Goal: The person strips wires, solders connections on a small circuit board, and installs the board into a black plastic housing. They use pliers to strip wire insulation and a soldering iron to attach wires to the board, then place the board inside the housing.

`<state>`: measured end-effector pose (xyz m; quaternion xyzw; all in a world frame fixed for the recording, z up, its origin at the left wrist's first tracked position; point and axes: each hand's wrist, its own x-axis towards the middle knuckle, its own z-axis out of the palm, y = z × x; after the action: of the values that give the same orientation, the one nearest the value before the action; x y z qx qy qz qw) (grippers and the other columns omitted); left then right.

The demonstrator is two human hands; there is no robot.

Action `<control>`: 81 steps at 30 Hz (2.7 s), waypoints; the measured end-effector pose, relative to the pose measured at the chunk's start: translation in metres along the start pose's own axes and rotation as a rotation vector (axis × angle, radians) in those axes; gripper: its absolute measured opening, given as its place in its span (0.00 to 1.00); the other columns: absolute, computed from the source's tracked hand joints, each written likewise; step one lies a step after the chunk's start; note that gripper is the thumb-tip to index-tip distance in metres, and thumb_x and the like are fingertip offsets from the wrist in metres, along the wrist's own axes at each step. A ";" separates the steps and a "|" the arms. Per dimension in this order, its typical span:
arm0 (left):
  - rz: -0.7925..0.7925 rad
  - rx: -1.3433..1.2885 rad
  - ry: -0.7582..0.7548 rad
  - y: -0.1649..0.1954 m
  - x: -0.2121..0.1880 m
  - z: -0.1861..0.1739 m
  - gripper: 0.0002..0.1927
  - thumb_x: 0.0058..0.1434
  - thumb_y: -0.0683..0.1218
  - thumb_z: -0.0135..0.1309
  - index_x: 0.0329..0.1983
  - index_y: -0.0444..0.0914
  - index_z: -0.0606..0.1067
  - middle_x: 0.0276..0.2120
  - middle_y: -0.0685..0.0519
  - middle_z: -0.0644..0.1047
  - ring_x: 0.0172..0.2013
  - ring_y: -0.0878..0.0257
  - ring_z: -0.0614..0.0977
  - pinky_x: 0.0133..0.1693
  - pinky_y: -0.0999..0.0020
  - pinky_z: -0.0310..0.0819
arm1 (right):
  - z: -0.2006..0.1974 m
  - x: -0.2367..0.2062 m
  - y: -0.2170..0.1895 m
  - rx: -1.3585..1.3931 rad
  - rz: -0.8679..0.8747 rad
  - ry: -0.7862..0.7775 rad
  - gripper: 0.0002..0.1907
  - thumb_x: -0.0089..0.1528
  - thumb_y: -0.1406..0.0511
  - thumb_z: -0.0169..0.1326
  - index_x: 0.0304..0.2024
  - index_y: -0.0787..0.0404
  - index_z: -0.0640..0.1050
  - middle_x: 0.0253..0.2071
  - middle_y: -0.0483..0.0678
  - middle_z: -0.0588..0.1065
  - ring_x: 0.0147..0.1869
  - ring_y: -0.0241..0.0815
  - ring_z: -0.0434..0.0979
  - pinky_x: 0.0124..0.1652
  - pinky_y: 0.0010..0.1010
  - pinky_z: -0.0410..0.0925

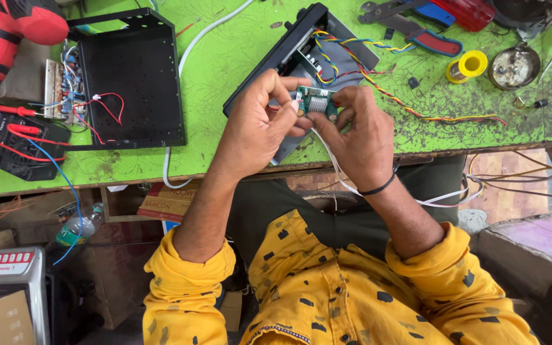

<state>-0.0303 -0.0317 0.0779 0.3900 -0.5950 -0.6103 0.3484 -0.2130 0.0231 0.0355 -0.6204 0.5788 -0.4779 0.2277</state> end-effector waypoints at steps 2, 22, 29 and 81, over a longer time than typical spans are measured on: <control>-0.028 -0.026 0.019 0.000 -0.001 0.000 0.06 0.71 0.35 0.47 0.39 0.35 0.63 0.59 0.37 0.76 0.38 0.65 0.86 0.38 0.72 0.86 | -0.003 0.000 -0.003 -0.044 -0.046 -0.022 0.23 0.60 0.67 0.71 0.49 0.66 0.70 0.42 0.52 0.77 0.35 0.41 0.78 0.35 0.33 0.70; 0.057 0.086 0.150 -0.005 -0.003 0.007 0.07 0.72 0.33 0.47 0.39 0.33 0.63 0.52 0.41 0.79 0.37 0.67 0.85 0.40 0.73 0.85 | -0.051 -0.023 0.002 -0.006 -0.102 -0.033 0.22 0.64 0.74 0.66 0.58 0.67 0.72 0.57 0.56 0.74 0.49 0.42 0.79 0.46 0.27 0.75; 0.074 0.051 0.157 -0.006 -0.005 0.009 0.07 0.73 0.32 0.47 0.39 0.33 0.63 0.52 0.41 0.79 0.37 0.67 0.85 0.39 0.74 0.84 | -0.063 -0.032 0.005 0.040 -0.052 -0.079 0.19 0.65 0.76 0.63 0.56 0.68 0.73 0.60 0.58 0.73 0.50 0.41 0.80 0.48 0.27 0.75; 0.091 0.086 0.116 0.001 -0.008 0.011 0.06 0.74 0.37 0.52 0.41 0.33 0.67 0.50 0.49 0.78 0.43 0.70 0.83 0.47 0.72 0.84 | -0.024 0.045 -0.011 -0.047 -0.289 -0.217 0.10 0.66 0.67 0.65 0.49 0.56 0.82 0.73 0.58 0.64 0.80 0.64 0.55 0.75 0.54 0.52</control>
<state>-0.0360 -0.0194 0.0797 0.4118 -0.6168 -0.5439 0.3926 -0.2341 -0.0096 0.0701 -0.7502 0.4667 -0.4222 0.2030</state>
